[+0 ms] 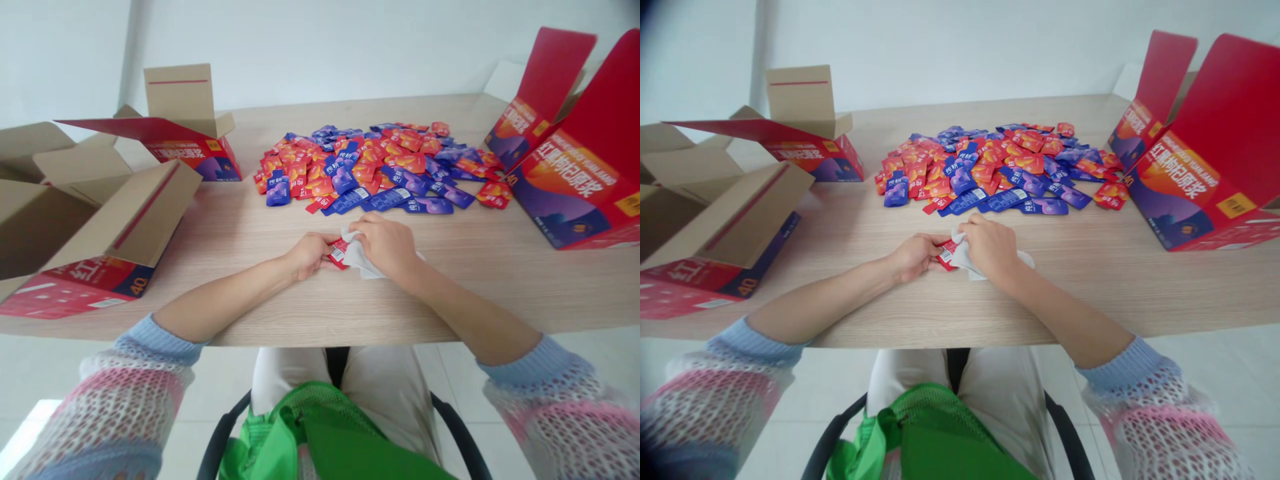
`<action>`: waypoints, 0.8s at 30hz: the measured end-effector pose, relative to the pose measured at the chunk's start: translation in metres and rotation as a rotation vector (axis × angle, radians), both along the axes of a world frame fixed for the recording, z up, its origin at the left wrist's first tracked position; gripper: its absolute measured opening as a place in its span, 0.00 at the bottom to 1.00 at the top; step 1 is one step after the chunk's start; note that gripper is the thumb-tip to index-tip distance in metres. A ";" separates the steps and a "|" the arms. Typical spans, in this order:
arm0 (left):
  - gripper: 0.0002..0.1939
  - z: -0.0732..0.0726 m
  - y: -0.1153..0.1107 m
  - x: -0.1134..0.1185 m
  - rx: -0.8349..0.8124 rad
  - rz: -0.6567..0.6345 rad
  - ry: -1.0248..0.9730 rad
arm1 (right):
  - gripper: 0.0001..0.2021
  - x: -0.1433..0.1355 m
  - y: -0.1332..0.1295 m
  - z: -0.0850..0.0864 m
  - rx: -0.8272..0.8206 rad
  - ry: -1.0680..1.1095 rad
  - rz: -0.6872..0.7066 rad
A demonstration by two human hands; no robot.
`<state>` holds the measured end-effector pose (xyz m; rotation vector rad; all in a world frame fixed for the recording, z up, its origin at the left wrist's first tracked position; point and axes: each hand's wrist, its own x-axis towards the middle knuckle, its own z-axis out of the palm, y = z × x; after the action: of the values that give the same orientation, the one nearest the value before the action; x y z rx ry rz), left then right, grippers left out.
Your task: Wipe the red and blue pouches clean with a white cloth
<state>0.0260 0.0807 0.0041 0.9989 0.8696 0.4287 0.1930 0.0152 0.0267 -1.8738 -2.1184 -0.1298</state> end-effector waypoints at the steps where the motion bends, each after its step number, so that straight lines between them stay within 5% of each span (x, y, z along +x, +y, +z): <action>1: 0.20 0.000 -0.001 0.000 0.007 0.004 0.003 | 0.15 0.002 0.000 -0.001 -0.002 -0.018 -0.022; 8: 0.20 -0.002 -0.003 0.002 0.027 0.006 -0.027 | 0.17 0.032 0.017 -0.009 -0.035 -0.141 -0.242; 12: 0.18 -0.001 0.002 0.001 0.013 -0.044 -0.016 | 0.15 0.052 0.028 0.001 -0.014 -0.061 -0.369; 16: 0.18 0.002 0.007 0.000 0.012 -0.112 -0.010 | 0.13 0.049 0.027 0.010 0.109 0.093 -0.312; 19: 0.21 0.002 0.006 0.001 0.008 -0.110 -0.007 | 0.12 0.032 0.025 0.002 0.027 0.132 -0.243; 24: 0.33 -0.008 -0.009 0.009 0.104 0.214 -0.059 | 0.16 -0.003 0.019 -0.011 -0.111 0.082 -0.084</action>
<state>0.0352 0.0713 -0.0035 0.9872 0.9120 0.6879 0.1903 0.0343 0.0155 -1.9955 -2.0316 0.0462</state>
